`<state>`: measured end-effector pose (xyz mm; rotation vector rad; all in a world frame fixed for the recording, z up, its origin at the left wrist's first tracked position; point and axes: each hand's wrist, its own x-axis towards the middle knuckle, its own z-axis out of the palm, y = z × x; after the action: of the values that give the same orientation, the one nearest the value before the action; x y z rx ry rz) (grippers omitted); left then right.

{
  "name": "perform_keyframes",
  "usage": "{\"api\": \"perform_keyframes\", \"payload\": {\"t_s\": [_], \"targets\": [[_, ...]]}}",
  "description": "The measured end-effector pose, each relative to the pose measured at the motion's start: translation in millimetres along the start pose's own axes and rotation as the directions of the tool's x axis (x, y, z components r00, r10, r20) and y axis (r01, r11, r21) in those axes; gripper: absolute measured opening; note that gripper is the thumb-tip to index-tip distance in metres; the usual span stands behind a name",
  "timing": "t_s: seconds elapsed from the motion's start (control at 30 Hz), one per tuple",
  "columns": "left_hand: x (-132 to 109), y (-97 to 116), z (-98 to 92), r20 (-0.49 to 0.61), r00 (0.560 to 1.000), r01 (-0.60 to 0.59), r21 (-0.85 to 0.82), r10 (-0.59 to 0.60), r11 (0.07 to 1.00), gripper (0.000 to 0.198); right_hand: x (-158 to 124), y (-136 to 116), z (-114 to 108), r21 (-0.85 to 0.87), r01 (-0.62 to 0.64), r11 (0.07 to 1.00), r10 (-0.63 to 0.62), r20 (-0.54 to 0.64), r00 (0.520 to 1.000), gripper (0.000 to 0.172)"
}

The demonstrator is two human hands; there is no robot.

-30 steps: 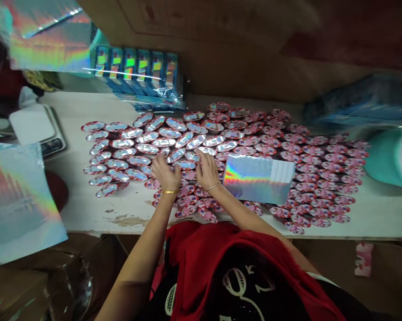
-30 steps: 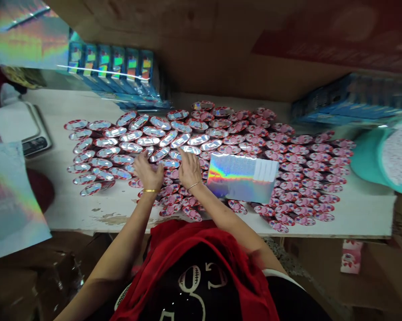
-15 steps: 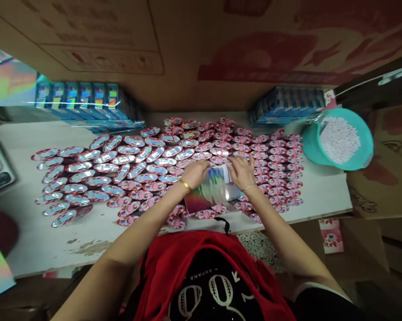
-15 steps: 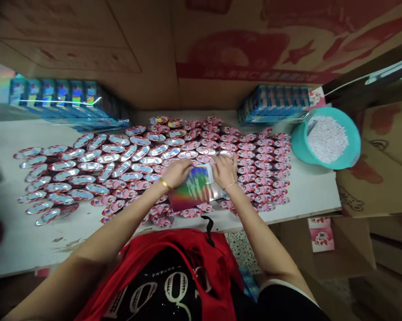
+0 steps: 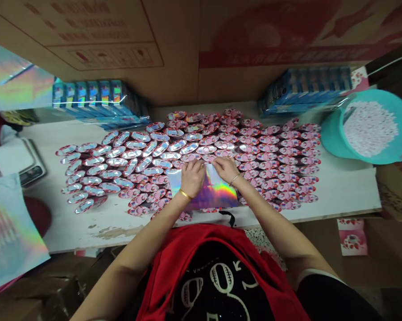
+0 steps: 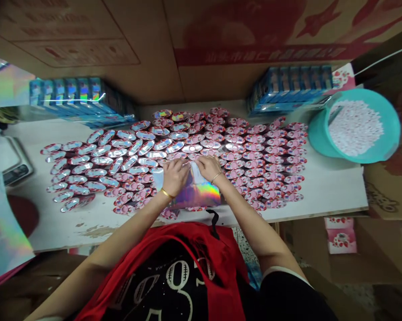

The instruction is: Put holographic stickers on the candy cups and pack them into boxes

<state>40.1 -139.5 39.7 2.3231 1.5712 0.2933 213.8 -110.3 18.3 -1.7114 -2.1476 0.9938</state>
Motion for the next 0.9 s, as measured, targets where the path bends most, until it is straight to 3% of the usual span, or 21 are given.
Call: {"api": "perform_keyframes", "payload": {"t_s": [0.1,0.2,0.3,0.4,0.5,0.6,0.77,0.9], "targets": [[-21.5,6.4,-2.6,-0.015,0.999,-0.045,-0.05,0.045,0.998,0.019,2.3,5.6,0.5,-0.013,-0.021,1.0,0.021,-0.004,1.0,0.031],[-42.0,9.7,-13.2,-0.029,0.996,-0.091,-0.207,0.086,0.974,0.015,4.4,9.2,-0.7,-0.085,-0.034,0.996,0.033,-0.015,0.999,0.032],[-42.5,6.2,-22.0,-0.129,0.992,-0.057,-0.335,0.014,0.941,0.02,4.8,9.2,-4.0,-0.15,-0.02,0.989,0.016,-0.027,1.0,0.032],[-20.0,-1.2,-20.9,-0.134,0.989,0.022,-0.259,-0.059,0.966,0.038,3.9,5.5,-8.3,-0.17,0.022,0.985,-0.027,-0.03,0.999,0.032],[4.0,-5.1,-11.8,0.013,0.999,0.049,-0.03,-0.048,0.998,0.051,3.0,1.8,-12.3,-0.176,0.034,0.984,-0.039,-0.027,0.999,0.034],[9.0,-4.3,-1.3,0.098,0.995,-0.007,0.093,-0.002,0.996,0.056,2.7,1.3,-14.8,-0.175,0.024,0.984,-0.028,-0.023,0.999,0.034],[-13.9,1.4,7.6,0.051,0.992,-0.117,0.045,0.115,0.992,0.059,2.5,7.8,-12.7,-0.174,0.025,0.984,-0.029,-0.023,0.999,0.034],[-35.1,10.4,-0.6,-0.04,0.994,-0.108,-0.162,0.102,0.981,0.06,0.2,19.8,-8.2,-0.214,0.054,0.975,-0.063,-0.038,0.997,0.034]]}}
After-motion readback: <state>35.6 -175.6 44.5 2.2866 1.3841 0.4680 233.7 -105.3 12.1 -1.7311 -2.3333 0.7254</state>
